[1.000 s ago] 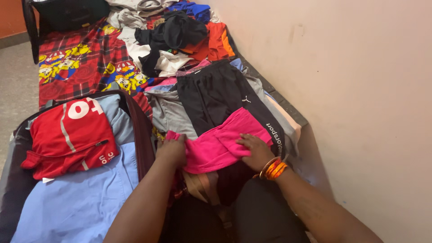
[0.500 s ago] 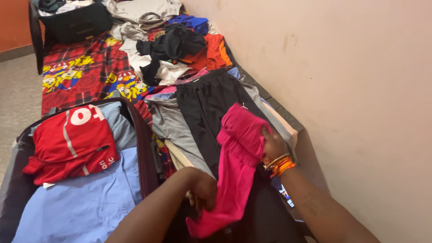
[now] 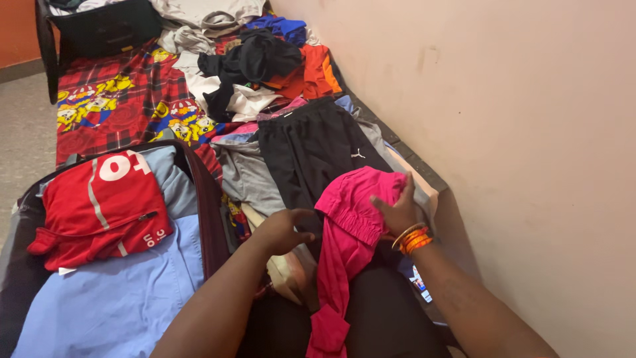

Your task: The person packs a suitcase by folding and placing various items of clothing, such as pants, shirts, and shorts, into it.

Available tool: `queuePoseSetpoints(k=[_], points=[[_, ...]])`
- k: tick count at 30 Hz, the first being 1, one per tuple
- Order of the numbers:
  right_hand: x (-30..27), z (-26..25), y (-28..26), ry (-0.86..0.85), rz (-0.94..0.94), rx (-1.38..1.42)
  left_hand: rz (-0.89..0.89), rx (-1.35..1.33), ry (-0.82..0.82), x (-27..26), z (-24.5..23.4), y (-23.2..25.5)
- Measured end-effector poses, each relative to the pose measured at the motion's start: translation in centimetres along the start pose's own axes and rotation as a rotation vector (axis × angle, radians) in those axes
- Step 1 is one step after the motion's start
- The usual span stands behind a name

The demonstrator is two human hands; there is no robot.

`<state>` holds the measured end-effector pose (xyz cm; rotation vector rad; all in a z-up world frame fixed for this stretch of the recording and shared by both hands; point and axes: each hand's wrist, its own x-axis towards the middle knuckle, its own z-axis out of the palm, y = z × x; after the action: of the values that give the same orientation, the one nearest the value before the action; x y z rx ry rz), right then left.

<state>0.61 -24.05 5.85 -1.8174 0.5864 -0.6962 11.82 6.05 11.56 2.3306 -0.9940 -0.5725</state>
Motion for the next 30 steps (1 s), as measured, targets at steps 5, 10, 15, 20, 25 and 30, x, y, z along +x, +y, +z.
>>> queuePoseSetpoints(k=[5, 10, 15, 20, 25, 30], points=[[-0.8, 0.5, -0.2, -0.163, -0.063, 0.047, 0.086, 0.223, 0.215, -0.8, -0.4, 1.5], [-1.8, 0.9, -2.3, -0.405, 0.168, 0.738, 0.354, 0.46, 0.162, 0.0, 1.3, 2.2], [-3.4, 1.9, -3.6, -0.551, 0.314, 1.007, 0.274, 0.449, 0.056, -0.2, 1.8, 2.9], [-3.6, 0.9, -5.0, -0.662, 0.368, 1.107, 0.306, 0.164, 0.171, -0.4, 1.5, 5.0], [-5.9, 0.9, -8.1, -1.002, 0.337, 1.355, 0.203, 0.092, 0.22, -1.0, 1.3, 6.3], [-6.2, 1.1, -9.2, -1.091, 0.358, 1.384, 0.074, -0.111, 0.246, 0.4, 3.6, 4.0]])
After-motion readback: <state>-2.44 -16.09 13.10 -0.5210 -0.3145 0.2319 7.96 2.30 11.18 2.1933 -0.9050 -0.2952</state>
